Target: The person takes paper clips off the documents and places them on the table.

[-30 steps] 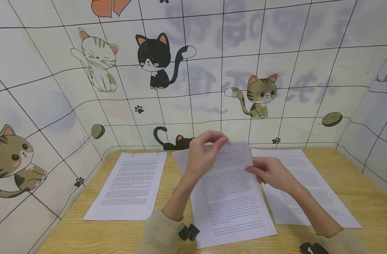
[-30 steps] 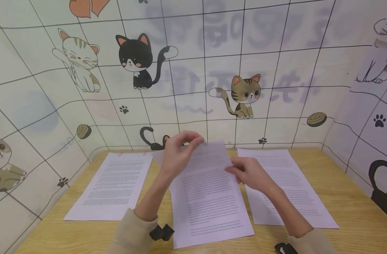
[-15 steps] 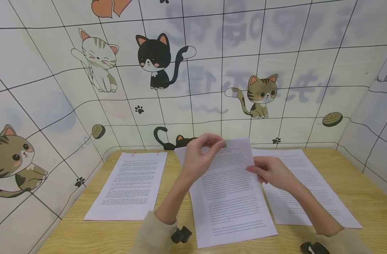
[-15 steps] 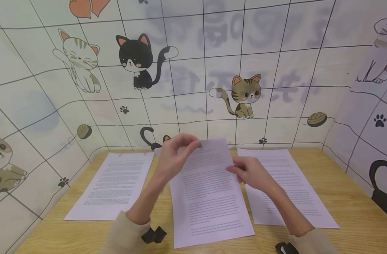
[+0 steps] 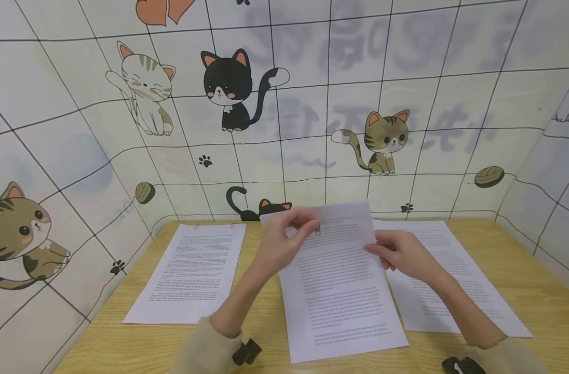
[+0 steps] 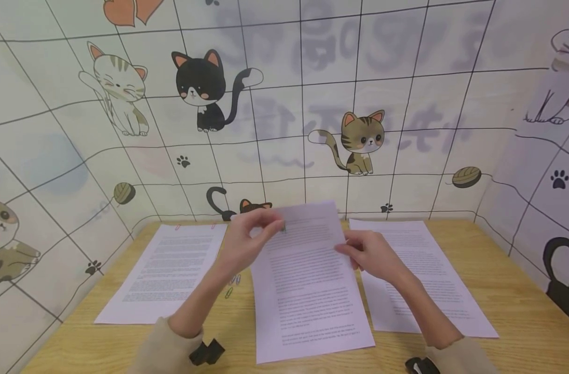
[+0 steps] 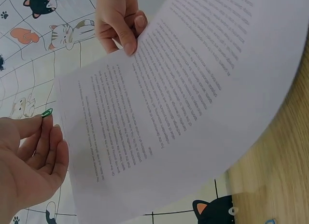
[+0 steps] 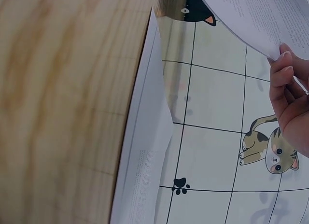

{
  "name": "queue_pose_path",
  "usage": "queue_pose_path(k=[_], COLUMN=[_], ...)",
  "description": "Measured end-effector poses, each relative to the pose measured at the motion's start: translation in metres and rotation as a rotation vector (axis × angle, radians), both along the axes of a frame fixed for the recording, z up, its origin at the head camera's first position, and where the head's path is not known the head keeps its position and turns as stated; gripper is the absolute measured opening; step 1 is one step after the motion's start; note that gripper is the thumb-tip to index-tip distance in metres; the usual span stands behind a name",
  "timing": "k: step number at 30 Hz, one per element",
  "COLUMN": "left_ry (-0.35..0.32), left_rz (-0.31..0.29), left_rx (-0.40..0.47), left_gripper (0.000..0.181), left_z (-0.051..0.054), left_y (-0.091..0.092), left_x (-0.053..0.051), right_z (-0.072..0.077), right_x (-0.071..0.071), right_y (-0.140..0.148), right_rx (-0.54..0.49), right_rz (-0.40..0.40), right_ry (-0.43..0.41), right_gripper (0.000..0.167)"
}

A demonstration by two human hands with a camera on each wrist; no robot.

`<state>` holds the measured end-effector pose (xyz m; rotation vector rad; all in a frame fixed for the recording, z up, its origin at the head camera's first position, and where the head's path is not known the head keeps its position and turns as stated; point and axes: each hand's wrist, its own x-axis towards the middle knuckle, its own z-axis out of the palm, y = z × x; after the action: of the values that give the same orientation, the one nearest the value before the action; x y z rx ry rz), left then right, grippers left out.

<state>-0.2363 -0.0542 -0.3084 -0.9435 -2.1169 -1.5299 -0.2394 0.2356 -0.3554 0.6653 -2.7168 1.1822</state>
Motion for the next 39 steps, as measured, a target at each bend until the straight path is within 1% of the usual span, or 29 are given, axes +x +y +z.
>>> queue_pose_path(k=[4,6,14,20,26,33,39], left_ry=[0.01,0.0,-0.039,-0.061,-0.135,-0.184,-0.262], left_rz=[0.003,0.008,0.074,0.097,0.122,0.121,0.12], left_rx=[-0.025,-0.039,-0.101,-0.154,-0.209,-0.277,-0.36], left_gripper=[0.004,0.004,0.004,0.004,0.004,0.004,0.004], left_z=[-0.004,-0.005,-0.013,-0.018,-0.02,-0.027,-0.032], left_y=[-0.009,-0.013,-0.03,-0.044,-0.057,-0.071,-0.082], left_x=[0.0,0.0,0.005,0.006,0.009,0.012,0.013], right_z=[0.001,0.001,-0.001,-0.001,-0.001,-0.001,-0.001], right_x=[0.0,0.0,-0.001,-0.001,-0.001,-0.001,-0.001], right_y=[0.001,0.001,0.002,0.002,0.002,0.002,0.002], right_rx=[-0.002,-0.002,0.005,-0.002,-0.006,-0.008,-0.012], right_rz=[-0.008,-0.011,-0.024,-0.025,-0.022,-0.025,-0.03], right_ry=[-0.005,-0.007,0.001,0.003,0.002,-0.002,-0.01], right_gripper=[0.006,0.007,0.01,0.013,0.011,0.011,0.011])
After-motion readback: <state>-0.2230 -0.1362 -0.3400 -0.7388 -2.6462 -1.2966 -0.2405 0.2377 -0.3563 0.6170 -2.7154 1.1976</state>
